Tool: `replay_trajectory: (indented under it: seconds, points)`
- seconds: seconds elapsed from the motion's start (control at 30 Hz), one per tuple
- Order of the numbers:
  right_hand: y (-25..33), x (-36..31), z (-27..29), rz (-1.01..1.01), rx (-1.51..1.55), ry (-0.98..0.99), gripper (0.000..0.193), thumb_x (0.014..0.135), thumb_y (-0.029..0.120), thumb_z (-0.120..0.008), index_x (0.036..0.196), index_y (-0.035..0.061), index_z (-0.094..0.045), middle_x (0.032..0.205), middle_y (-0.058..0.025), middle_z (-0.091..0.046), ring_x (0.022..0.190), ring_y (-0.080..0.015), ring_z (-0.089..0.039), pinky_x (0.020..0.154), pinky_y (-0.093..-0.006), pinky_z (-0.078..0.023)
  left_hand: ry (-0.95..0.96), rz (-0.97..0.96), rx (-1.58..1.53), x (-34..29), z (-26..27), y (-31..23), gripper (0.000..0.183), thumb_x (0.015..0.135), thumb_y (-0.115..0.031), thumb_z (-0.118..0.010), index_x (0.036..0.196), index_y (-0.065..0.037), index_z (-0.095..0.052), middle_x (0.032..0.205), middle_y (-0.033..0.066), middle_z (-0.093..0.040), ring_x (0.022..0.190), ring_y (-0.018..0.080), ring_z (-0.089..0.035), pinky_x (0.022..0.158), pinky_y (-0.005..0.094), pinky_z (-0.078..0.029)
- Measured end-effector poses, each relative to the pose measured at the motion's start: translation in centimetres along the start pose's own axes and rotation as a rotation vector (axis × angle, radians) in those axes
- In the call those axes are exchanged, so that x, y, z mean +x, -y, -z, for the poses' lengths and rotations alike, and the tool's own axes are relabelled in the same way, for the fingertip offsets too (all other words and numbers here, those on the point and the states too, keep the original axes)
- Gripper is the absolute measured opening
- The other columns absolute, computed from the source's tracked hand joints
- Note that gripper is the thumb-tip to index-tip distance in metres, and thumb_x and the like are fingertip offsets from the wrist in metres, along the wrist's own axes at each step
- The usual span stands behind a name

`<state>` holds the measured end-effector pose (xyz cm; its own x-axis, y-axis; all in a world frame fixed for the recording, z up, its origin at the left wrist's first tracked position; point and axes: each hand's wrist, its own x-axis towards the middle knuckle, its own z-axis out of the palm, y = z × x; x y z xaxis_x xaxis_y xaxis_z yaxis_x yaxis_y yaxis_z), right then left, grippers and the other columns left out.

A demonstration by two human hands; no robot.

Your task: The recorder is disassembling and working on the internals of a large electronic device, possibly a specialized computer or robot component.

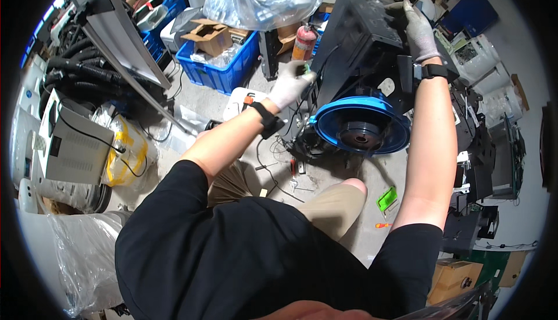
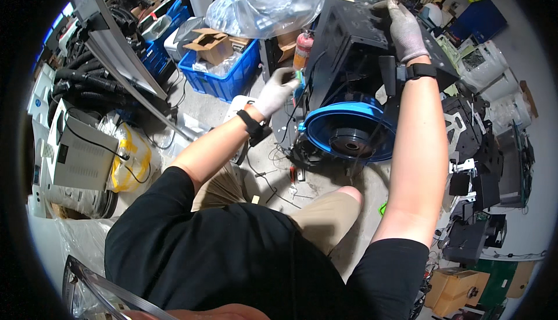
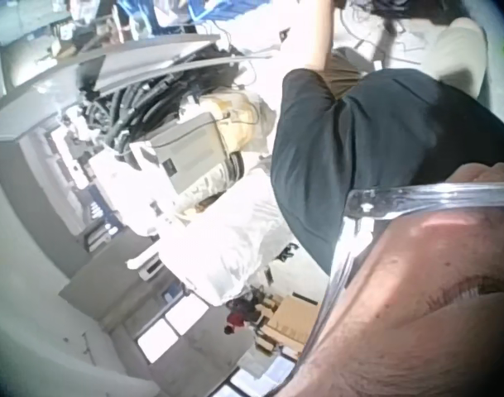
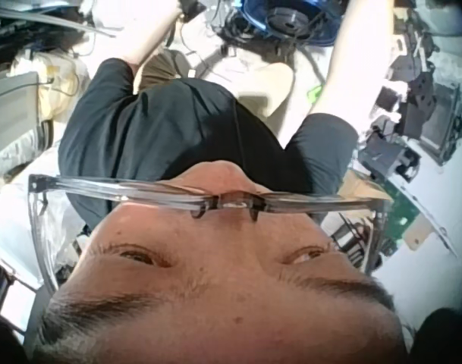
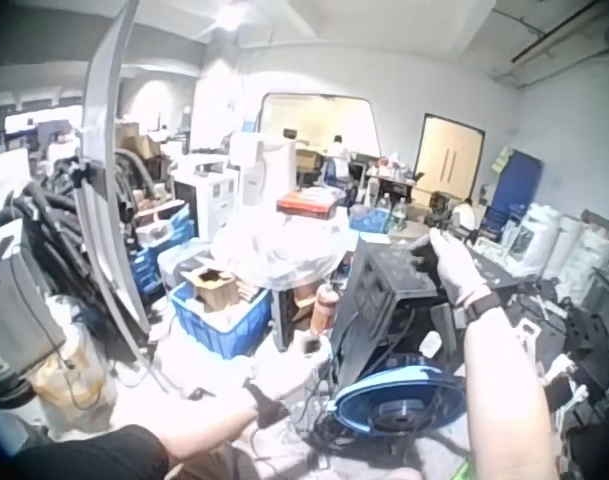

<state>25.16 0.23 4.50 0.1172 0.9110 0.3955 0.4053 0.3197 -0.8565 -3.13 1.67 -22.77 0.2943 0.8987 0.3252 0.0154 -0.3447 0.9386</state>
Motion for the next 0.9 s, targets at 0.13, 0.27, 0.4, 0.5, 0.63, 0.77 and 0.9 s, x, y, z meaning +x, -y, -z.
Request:
replay_trajectory:
  seconds: [0.13,0.27,0.4,0.5,0.63,0.77,0.9]
  points:
    - [0.5,-2.2,-0.2,0.156,0.154,-0.246,0.037,0.109,0.026,-0.042,0.108,0.0004,-0.069,0.107,-0.0109,-0.072,0.097,-0.0196,-0.067,0.090,-0.0314,-0.051,-0.014,-0.189,0.073,1.0,-4.9,-9.8,0.095,0.082,-0.034,-0.082,0.153,0.004,-0.031,0.153,0.0267,-0.038,0.146,0.0341,-0.036,0.121,0.0408,-0.028]
    - [0.6,-6.3,-0.9,0.313,-0.157,-0.419,0.034,0.106,0.026,-0.048,0.106,0.0020,-0.071,0.103,-0.0125,-0.074,0.097,-0.0243,-0.069,0.089,-0.0359,-0.051,0.014,-0.154,0.063,3.1,-6.1,-15.4,0.116,0.078,-0.039,-0.084,0.156,0.009,-0.014,0.157,0.0307,-0.030,0.148,0.0370,-0.031,0.121,0.0400,-0.028]
    - [2.1,-6.8,-1.8,0.154,-0.494,-0.109,0.043,0.105,0.035,-0.045,0.111,0.0007,-0.069,0.106,-0.0236,-0.071,0.105,-0.0388,-0.067,0.093,-0.0424,-0.050,-0.007,0.009,-0.025,4.1,-6.6,-17.4,0.119,0.082,-0.042,-0.082,0.156,0.011,-0.006,0.158,0.0297,-0.029,0.149,0.0358,-0.030,0.121,0.0379,-0.027]
    - [3.6,-5.1,-2.5,0.047,-0.236,0.050,0.043,0.108,0.030,-0.044,0.110,-0.0027,-0.071,0.107,-0.0138,-0.074,0.103,-0.0217,-0.067,0.098,-0.0351,-0.047,-0.059,0.044,-0.535,4.2,-6.9,-17.4,0.083,0.095,-0.039,-0.068,0.151,0.002,-0.024,0.150,0.0212,-0.041,0.139,0.0290,-0.041,0.116,0.0375,-0.033]
    - [4.2,-4.1,-3.3,-0.056,0.000,0.153,0.043,0.110,0.027,-0.041,0.111,-0.0034,-0.071,0.109,-0.0127,-0.073,0.103,-0.0212,-0.067,0.100,-0.0338,-0.046,-0.051,0.295,-1.017,6.0,-4.6,-15.3,0.031,0.102,-0.031,-0.058,0.125,-0.010,-0.063,0.109,0.0063,-0.071,0.095,0.0176,-0.068,0.084,0.0332,-0.055]
    - [3.7,-4.3,-2.7,-0.009,0.086,0.152,0.043,0.111,0.026,-0.039,0.109,-0.0028,-0.071,0.107,-0.0119,-0.074,0.100,-0.0200,-0.067,0.096,-0.0319,-0.050,-0.202,0.127,-0.258,7.4,-1.9,-11.0,0.029,0.094,-0.006,-0.064,0.123,-0.003,-0.061,0.115,0.0115,-0.071,0.102,0.0203,-0.069,0.090,0.0326,-0.056]
    - [3.1,-4.6,-0.8,-0.085,0.267,0.127,0.041,0.111,0.026,-0.039,0.111,-0.0021,-0.068,0.109,-0.0141,-0.074,0.101,-0.0228,-0.068,0.095,-0.0348,-0.051,-0.200,-0.381,0.431,6.4,0.7,-6.9,0.036,0.093,0.006,-0.058,0.129,0.004,-0.056,0.122,0.0176,-0.068,0.113,0.0234,-0.068,0.100,0.0340,-0.055]
